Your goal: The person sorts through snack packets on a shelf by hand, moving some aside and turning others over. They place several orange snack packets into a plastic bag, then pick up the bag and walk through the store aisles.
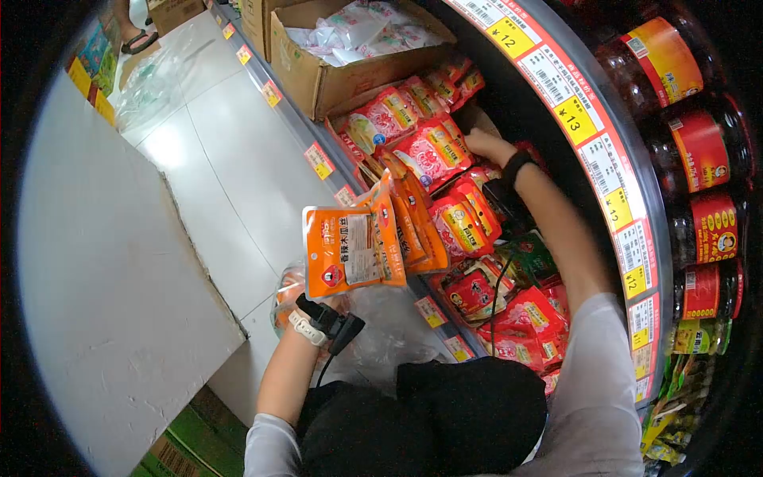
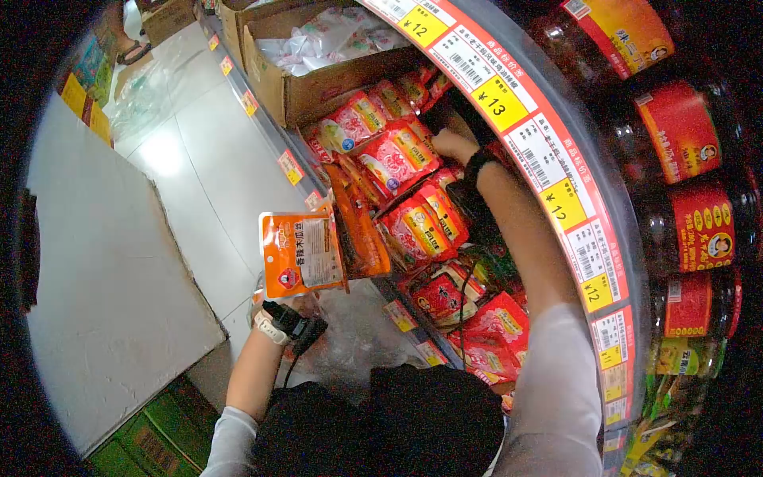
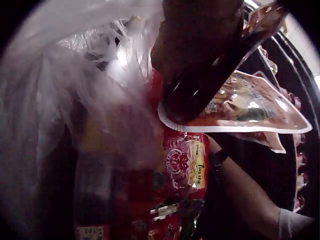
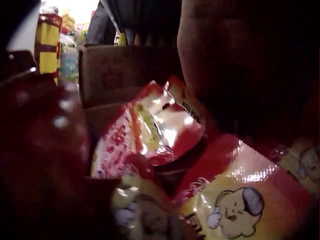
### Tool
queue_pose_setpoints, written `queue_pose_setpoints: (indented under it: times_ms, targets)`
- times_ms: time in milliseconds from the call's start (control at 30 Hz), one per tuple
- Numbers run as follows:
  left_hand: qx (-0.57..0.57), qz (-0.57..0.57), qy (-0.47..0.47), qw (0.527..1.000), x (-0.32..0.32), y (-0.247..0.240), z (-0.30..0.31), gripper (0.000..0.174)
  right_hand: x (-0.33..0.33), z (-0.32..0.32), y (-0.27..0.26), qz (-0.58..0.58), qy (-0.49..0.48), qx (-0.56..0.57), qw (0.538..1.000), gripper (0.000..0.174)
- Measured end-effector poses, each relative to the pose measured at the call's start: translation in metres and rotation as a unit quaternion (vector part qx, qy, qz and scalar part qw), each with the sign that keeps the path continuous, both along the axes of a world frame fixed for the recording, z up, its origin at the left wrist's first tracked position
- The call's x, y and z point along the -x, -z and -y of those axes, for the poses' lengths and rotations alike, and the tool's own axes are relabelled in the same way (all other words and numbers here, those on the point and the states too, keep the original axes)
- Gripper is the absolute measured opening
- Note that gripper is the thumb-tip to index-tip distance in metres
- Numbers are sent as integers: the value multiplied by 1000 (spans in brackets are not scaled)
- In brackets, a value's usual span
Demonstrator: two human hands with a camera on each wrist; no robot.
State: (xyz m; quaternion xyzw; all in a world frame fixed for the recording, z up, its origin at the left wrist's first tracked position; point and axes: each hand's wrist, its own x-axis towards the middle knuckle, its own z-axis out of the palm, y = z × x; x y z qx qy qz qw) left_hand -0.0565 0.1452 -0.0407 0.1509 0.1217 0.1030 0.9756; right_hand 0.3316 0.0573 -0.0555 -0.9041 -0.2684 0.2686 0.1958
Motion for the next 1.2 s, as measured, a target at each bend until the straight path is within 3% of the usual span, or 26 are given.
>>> queue_pose_setpoints:
  times_ms: [33, 67, 133, 233, 333, 467, 567, 633, 667, 700, 733, 767, 833, 967, 1033, 1100, 1167, 1200]
  targets:
    - [-1, -1, 0, 1000, 2, -1, 0, 37, 8, -2, -15, -1, 0, 0, 1000, 35]
    - [0, -3, 0, 1000, 1, 0, 0, 37, 24, -7, -47, -22, -58, 91, 994, 31]
    - [-1, -3, -1, 1000, 1, 0, -1, 37, -17, 3, -12, -152, 31, 107, 982, 23]
    - [-3, -3, -6, 1000, -3, 3, -1, 36, -28, 2, 1, -132, 3, 100, 986, 22]
    - [-2, -1, -8, 1000, -5, 4, -1, 36, 25, -6, -44, -191, 12, 47, 980, 19]
    - [-3, -2, -12, 1000, -6, 3, 0, 36, 23, -9, -47, -117, -44, 88, 988, 17]
    - [-2, -1, -13, 1000, -6, 2, 1, 35, 12, -7, -39, -165, -53, 101, 980, 20]
    - [-2, -1, -15, 1000, -5, 3, 1, 35, -24, 0, -2, -6, -179, 113, 977, 31]
    - [1, 1, -17, 1000, -6, 3, 0, 35, -17, 0, -9, -7, -181, 114, 977, 31]
    - [-1, 0, -19, 1000, -6, 4, 1, 35, 0, 0, -24, -113, -80, 23, 990, 37]
    - [2, 0, -19, 1000, -7, 5, 2, 35, 17, 1, -38, -215, 24, -68, 974, 44]
    - [1, 1, -23, 1000, -9, 6, 2, 35, 30, 3, -49, -215, 25, -69, 974, 44]
    - [2, 4, -25, 1000, -11, 7, 2, 35, 53, 4, -68, -340, 19, -154, 927, 53]
    - [-4, 3, -31, 999, -10, 4, -1, 34, 95, -6, -110, -235, 7, -186, 954, 51]
    - [-4, 3, -37, 999, -3, 1, -4, 34, 105, -6, -129, -286, -81, -63, 953, 50]
    - [-2, 3, -39, 999, 7, -5, -8, 34, 116, -5, -122, -250, -121, -90, 956, 48]
    - [-4, 2, -45, 999, 15, -7, -12, 34, 125, -1, -114, -191, -180, -187, 947, 52]
    - [-3, 1, -48, 999, 18, -9, -13, 34, 124, 2, -116, -177, -186, -136, 957, 51]
